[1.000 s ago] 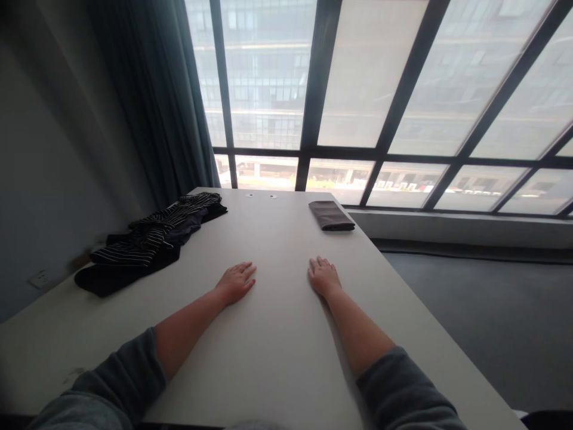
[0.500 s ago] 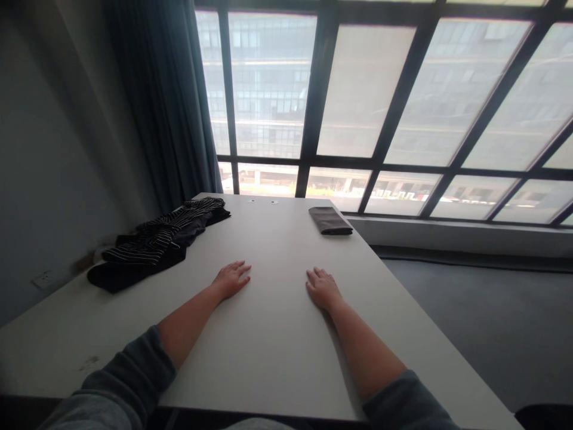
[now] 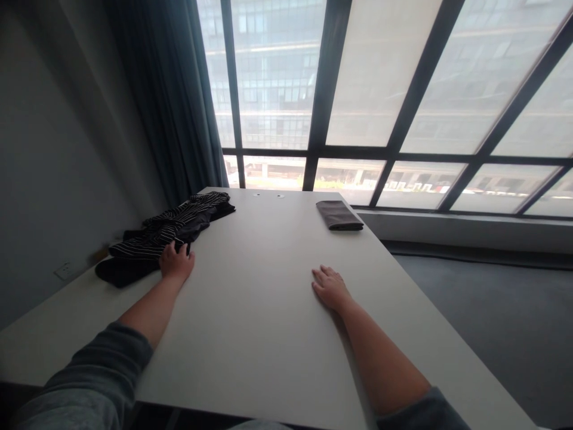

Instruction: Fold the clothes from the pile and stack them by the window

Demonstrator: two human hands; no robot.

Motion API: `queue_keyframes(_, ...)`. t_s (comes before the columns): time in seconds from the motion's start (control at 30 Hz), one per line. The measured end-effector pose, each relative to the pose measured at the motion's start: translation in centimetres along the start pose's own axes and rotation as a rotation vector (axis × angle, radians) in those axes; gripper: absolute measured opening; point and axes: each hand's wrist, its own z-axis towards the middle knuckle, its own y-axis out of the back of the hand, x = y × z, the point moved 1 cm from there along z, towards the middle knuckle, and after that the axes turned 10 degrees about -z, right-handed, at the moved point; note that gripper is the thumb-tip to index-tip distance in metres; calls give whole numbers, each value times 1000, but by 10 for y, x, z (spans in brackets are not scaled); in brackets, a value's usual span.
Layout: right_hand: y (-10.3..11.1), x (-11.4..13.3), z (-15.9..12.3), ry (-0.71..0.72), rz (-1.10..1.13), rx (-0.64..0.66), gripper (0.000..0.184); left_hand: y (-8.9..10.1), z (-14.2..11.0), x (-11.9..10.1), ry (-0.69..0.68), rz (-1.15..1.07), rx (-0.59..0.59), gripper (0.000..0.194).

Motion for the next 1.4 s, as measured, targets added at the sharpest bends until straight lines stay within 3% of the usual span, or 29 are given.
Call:
queue_keyframes(0.17, 0, -1, 1, -2, 30, 11, 60, 18, 46, 24, 176, -87, 29, 58)
queue_keyframes(0.37, 0, -2, 1, 7, 61, -7, 61, 53, 84, 16, 231, -151, 0, 47)
queue_keyframes(0.5, 2, -2, 0, 18, 60, -8, 61, 78, 96, -7, 174, -226, -126, 35)
queue_keyframes(0.63, 1, -1, 0, 9, 79, -19, 60, 93, 99, -59, 42, -327, -182, 26)
queue_keyframes(0.73, -1, -3, 1, 10, 115, -49, 59, 85, 65, -112, -115, -411, -73, 23)
queue_keyframes(0.83, -1, -4, 1, 30, 189, -94, 53, 63, -11, -156, -331, -490, 125, 17)
queue_keyframes(0.93, 8, -1, -2, 82, 359, -162, 46, 44, -94, -174, -623, -571, 446, 20)
queue_keyframes(1.0, 18, 6, -7, 136, 471, -203, 43, 38, -125, -171, -696, -546, 454, 29)
queue_keyframes(1.07, 29, 16, -13, 209, 543, -216, 40, 34, -133, -160, -735, -446, 401, 33)
queue_keyframes(1.13, 39, 29, -20, 318, 590, -183, 39, 27, -125, -147, -702, -304, 400, 42)
queue_keyframes(1.27, 48, 53, -30, 537, 592, 1, 50, 11, -107, -130, -546, -118, 633, 63)
queue_keyframes(1.33, 49, 59, -31, 573, 561, 47, 55, 9, -106, -130, -559, -116, 695, 59)
queue_keyframes(1.4, 50, 60, -30, 577, 549, 36, 48, 14, -109, -134, -610, -168, 698, 53)
